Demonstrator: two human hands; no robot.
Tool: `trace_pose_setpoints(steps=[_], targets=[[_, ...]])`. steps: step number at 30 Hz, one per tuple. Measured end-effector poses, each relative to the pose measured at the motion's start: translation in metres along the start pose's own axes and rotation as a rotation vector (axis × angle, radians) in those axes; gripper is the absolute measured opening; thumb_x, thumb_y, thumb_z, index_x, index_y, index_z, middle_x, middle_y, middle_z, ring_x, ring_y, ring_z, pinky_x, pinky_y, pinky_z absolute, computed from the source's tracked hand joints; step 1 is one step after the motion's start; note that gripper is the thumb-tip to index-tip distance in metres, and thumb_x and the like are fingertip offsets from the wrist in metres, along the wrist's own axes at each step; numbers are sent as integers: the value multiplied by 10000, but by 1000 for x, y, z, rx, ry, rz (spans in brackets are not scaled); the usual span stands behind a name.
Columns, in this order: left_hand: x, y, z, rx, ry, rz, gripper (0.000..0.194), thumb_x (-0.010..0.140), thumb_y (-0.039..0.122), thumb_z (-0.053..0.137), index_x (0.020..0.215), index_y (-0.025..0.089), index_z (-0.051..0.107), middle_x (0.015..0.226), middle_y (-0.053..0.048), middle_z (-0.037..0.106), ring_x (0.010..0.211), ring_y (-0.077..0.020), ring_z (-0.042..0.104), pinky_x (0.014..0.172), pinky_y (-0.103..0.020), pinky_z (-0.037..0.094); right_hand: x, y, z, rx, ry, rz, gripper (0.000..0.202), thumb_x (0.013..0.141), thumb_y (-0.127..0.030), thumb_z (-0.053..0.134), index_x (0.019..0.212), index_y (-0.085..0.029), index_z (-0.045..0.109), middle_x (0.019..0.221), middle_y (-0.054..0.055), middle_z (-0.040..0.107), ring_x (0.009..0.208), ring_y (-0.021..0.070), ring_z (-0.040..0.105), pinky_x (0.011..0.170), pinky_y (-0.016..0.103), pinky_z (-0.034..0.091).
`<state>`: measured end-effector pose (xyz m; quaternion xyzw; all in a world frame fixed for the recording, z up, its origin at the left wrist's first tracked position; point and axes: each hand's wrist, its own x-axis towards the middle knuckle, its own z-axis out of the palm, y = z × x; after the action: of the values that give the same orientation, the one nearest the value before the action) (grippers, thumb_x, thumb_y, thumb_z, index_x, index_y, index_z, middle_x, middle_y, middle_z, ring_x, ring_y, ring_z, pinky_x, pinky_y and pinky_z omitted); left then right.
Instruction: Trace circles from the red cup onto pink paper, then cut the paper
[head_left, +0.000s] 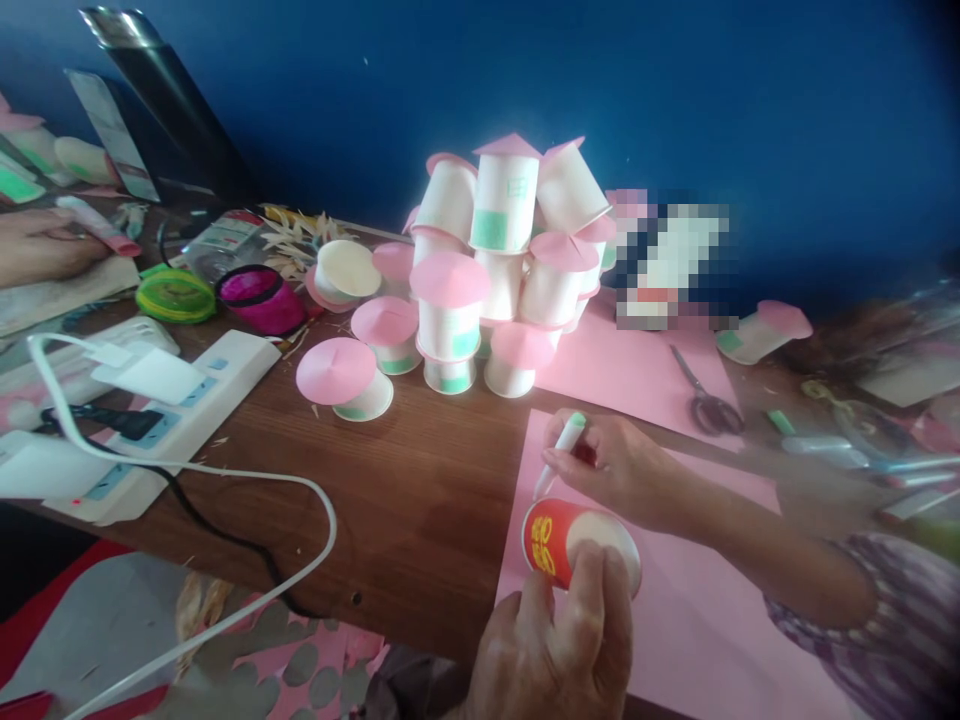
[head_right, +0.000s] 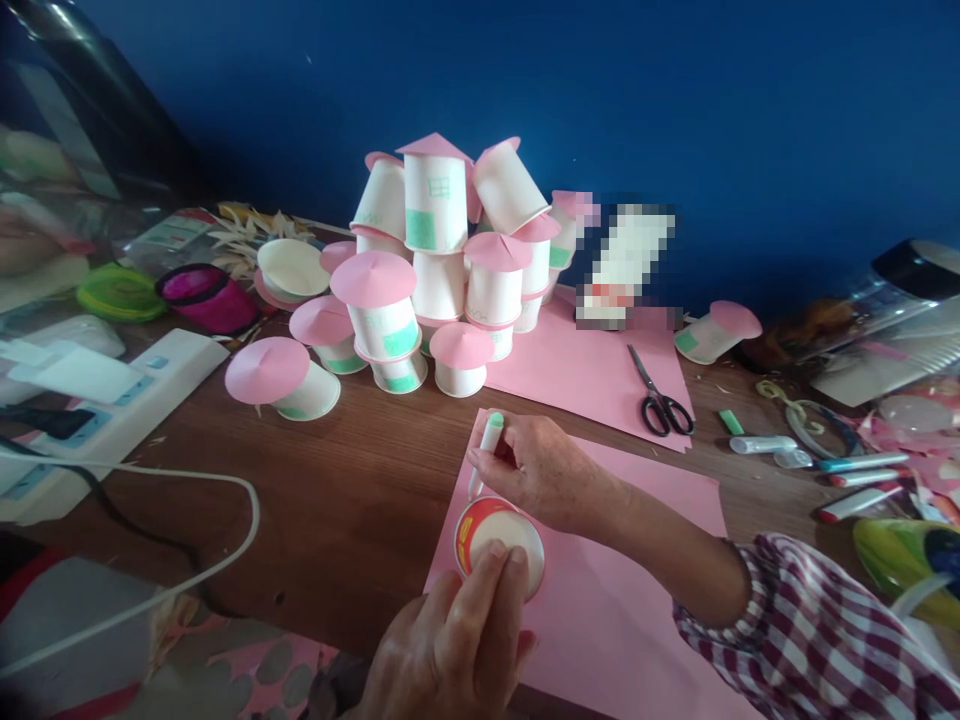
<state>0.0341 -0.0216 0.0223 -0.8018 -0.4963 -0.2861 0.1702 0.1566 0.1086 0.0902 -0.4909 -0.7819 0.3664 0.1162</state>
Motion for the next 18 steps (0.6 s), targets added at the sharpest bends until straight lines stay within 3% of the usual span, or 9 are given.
trace_pose_setpoints(steps=[8, 18], targets=[[-1, -4, -5, 8, -85, 63, 518, 695, 347, 735, 1150, 149, 588, 1194, -121, 482, 748, -176, 615, 447, -275, 441, 1, -1, -1, 19, -8, -9, 164, 877, -215, 482, 714, -205, 501, 581, -65, 488, 509, 91, 432, 522, 228, 344], [1, -11, -6, -15, -72, 128, 540, 709, 385, 717, 1164, 127, 585, 1196, -150, 478, 682, -144, 596, 415, -258, 428, 3, 3, 2, 19, -25, -50, 189, 868, -177, 488, 679, -196, 489, 580, -71, 480, 513, 74, 437, 522, 204, 344]])
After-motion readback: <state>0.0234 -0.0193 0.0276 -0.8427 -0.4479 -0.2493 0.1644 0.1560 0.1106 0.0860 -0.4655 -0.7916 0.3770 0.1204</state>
